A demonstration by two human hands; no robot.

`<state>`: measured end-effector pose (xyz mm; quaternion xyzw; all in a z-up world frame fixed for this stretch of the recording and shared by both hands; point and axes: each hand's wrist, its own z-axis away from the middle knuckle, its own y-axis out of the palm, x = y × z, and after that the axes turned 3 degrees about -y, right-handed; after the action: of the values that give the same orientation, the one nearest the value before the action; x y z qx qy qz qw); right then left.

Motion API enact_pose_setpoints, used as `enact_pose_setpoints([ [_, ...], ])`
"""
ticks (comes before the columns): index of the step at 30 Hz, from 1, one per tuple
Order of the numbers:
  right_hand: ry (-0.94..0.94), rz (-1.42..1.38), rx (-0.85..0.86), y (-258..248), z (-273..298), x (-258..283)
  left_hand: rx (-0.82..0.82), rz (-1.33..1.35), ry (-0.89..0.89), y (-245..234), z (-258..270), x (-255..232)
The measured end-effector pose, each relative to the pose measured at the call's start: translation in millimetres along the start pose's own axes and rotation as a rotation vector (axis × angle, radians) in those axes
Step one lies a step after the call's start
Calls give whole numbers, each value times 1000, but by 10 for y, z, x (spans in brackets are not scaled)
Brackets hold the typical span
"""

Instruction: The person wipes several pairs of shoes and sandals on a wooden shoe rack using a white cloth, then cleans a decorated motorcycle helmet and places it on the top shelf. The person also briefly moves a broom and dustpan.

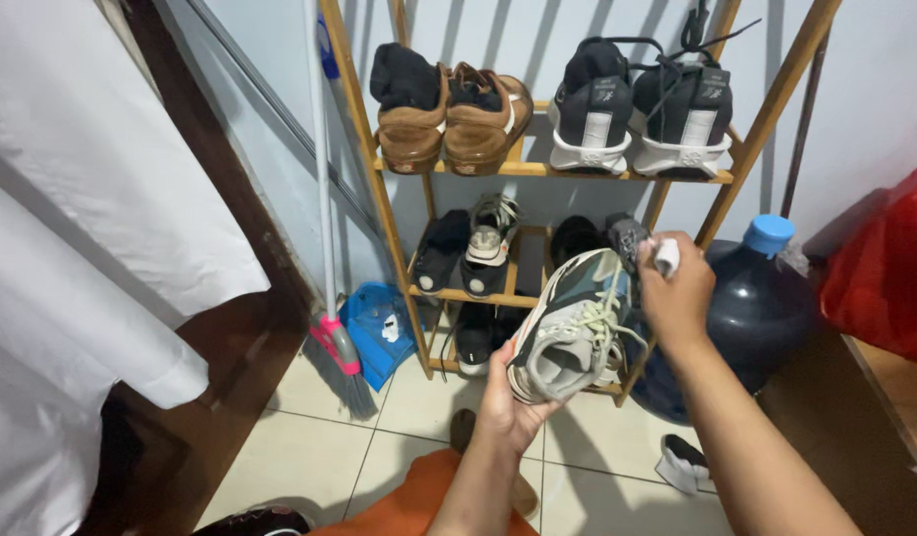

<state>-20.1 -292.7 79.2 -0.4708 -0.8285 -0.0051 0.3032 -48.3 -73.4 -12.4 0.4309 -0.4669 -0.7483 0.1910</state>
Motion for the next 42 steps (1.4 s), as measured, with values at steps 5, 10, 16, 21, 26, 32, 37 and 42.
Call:
enact_pose_setpoints([
  [5, 206, -336, 191, 224, 999, 173, 12, 176, -38, -105, -138, -29],
  [10, -163, -377, 356, 181, 1457, 230, 5, 188, 61, -195, -244, -99],
  [16, 675, -600, -17, 153, 891, 100, -94, 109, 48, -90, -135, -98],
  [21, 169, -123, 641, 101, 1007, 227, -243, 128, 170, -99, -184, -205],
  [26, 0, -109, 221, -87, 930, 542, -240, 93, 338, -167, -286, -186],
  [32, -611, -60, 701, 24, 552, 459, -414, -84, 201, -184, -248, -192],
  [37, -767, 522, 1001, 117, 780, 313, -337, -421, 428, -215, -253, -135],
  [42, -346, 592, 1060, 308, 1014, 35, -297, -628, 606, -211, -300, -33],
])
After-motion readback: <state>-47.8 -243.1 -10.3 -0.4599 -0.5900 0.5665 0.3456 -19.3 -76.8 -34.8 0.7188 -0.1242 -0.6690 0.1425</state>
